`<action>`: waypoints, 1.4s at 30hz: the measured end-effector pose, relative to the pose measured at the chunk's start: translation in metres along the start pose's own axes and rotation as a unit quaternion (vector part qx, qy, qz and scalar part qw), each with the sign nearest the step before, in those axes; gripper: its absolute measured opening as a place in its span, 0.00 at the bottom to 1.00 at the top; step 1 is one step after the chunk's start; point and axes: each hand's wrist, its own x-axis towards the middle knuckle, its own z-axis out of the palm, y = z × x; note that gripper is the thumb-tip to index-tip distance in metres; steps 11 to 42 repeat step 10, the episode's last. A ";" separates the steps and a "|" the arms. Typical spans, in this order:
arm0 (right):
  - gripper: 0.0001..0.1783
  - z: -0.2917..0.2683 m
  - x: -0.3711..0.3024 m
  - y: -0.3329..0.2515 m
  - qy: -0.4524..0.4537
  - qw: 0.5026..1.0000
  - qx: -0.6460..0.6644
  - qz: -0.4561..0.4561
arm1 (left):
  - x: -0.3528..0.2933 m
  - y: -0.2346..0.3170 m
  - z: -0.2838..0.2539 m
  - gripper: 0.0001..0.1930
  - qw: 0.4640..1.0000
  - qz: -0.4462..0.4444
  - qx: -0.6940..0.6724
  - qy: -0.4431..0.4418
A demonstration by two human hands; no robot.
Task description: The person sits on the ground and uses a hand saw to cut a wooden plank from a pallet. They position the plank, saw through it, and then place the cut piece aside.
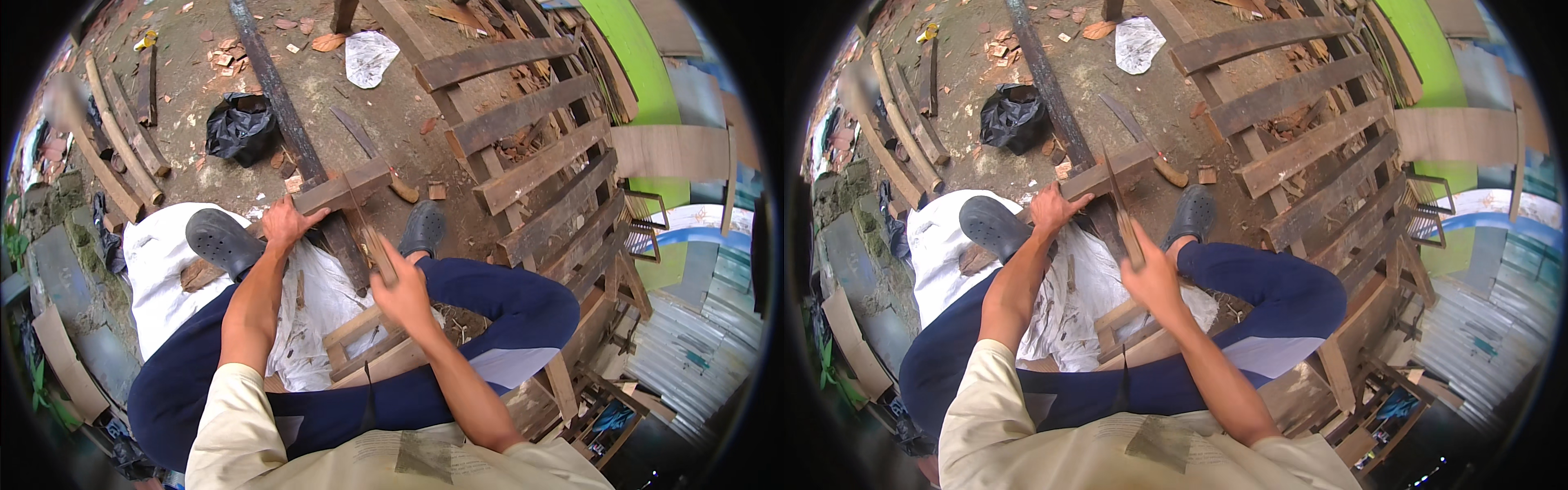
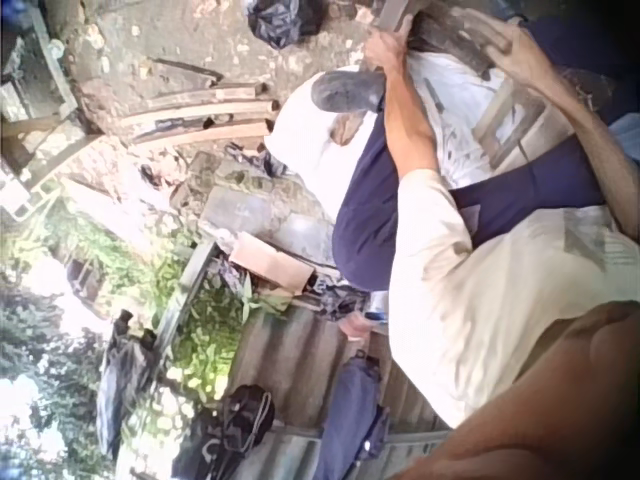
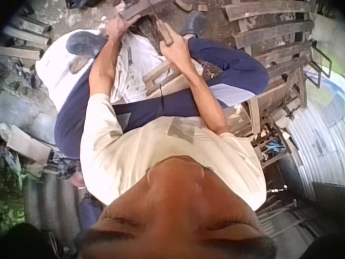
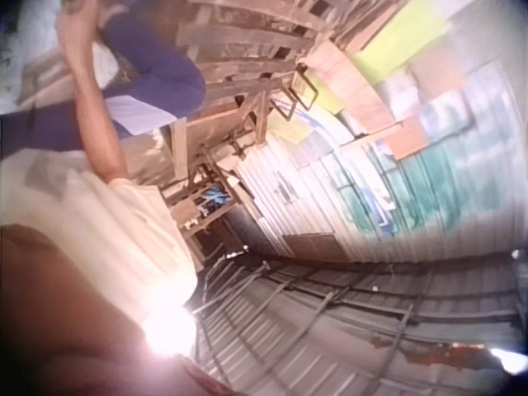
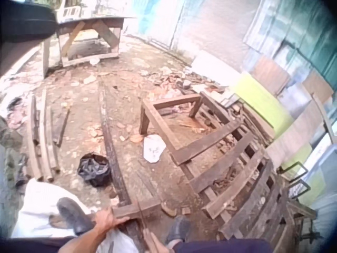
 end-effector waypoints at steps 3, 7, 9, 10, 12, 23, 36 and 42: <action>0.35 0.017 0.055 0.012 -0.006 0.999 0.005 0.046 | 0.002 0.011 0.003 0.55 1.000 -0.002 0.001 -0.004; 0.40 -0.015 -0.044 -0.003 0.000 0.999 0.036 -0.036 | -0.002 -0.006 0.001 0.55 1.000 -0.002 0.031 -0.004; 0.41 -0.029 -0.063 -0.012 -0.025 0.999 0.027 0.000 | -0.001 0.004 0.002 0.56 1.000 -0.004 0.024 -0.014; 0.43 -0.025 -0.040 -0.018 -0.027 0.999 -0.010 0.038 | -0.002 0.006 -0.002 0.56 0.999 -0.009 0.021 -0.025; 0.43 -0.025 -0.040 -0.018 -0.027 0.999 -0.010 0.038 | -0.002 0.006 -0.002 0.56 0.999 -0.009 0.021 -0.025; 0.43 -0.025 -0.040 -0.018 -0.027 0.999 -0.010 0.038 | -0.002 0.006 -0.002 0.56 0.999 -0.009 0.021 -0.025; 0.43 -0.025 -0.040 -0.018 -0.027 0.999 -0.010 0.038 | -0.002 0.006 -0.002 0.56 0.999 -0.009 0.021 -0.025; 0.43 -0.025 -0.040 -0.018 -0.027 0.999 -0.010 0.038 | -0.002 0.006 -0.002 0.56 0.999 -0.009 0.021 -0.025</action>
